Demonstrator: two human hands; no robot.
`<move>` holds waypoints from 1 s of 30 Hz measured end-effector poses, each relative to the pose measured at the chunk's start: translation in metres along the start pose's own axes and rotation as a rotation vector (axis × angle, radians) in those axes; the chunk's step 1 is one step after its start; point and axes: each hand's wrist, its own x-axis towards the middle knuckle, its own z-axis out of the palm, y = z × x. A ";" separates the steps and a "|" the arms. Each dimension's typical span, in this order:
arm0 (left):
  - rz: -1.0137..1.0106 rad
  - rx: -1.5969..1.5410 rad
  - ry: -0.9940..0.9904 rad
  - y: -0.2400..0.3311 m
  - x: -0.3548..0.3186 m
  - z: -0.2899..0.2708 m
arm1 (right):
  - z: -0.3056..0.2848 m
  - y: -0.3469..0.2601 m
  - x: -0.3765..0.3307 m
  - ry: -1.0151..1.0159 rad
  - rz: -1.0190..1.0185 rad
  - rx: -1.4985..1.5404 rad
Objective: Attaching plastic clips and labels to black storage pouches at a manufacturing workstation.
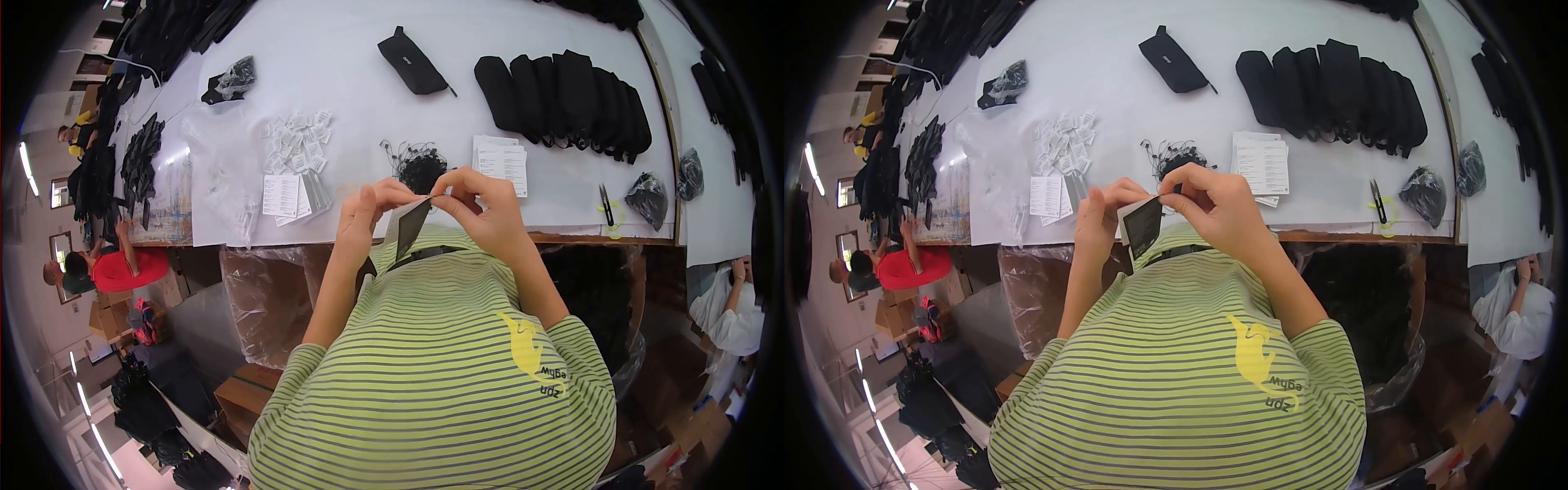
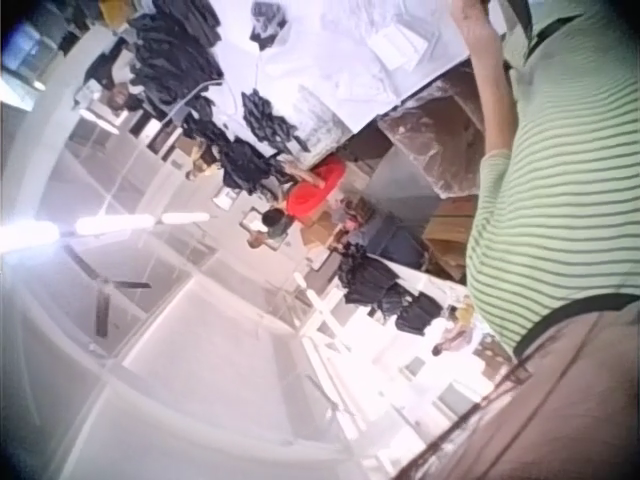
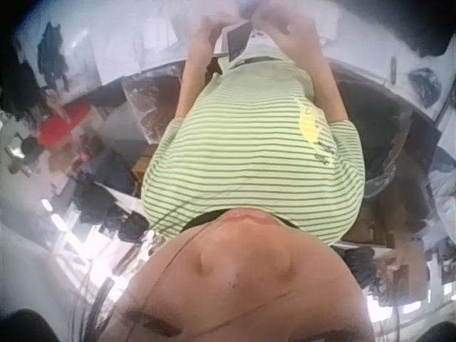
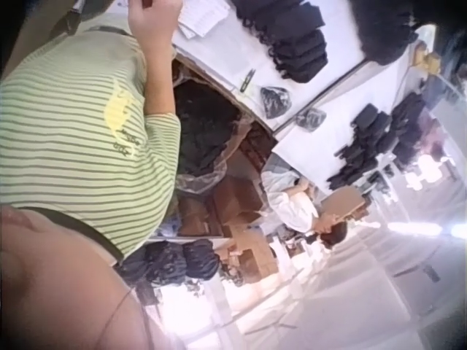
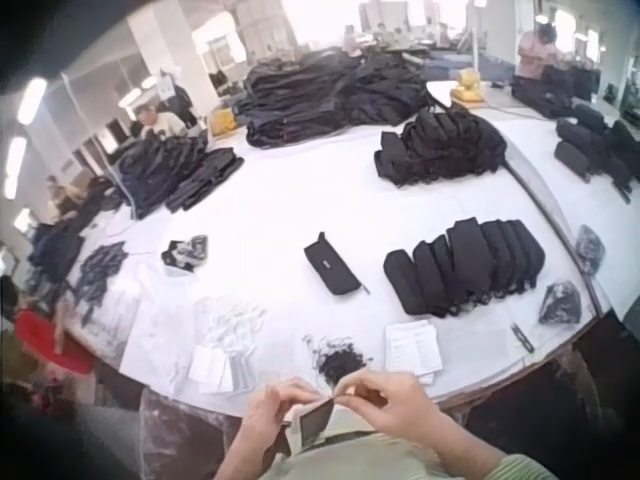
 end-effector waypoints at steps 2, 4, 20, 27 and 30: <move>-0.126 -0.198 -0.049 -0.004 0.004 -0.001 | -0.001 0.003 0.000 -0.028 0.022 0.004; -0.208 -0.061 -0.067 -0.012 0.006 -0.002 | 0.000 0.005 0.003 -0.083 0.067 -0.030; -0.255 -0.047 -0.156 -0.063 0.157 -0.005 | -0.033 0.060 0.039 0.029 0.521 0.477; 0.218 1.277 0.187 -0.182 0.246 -0.064 | -0.048 0.069 0.050 0.112 0.495 0.471; 0.293 1.352 0.042 -0.182 0.255 -0.077 | -0.052 0.069 0.048 0.140 0.511 0.496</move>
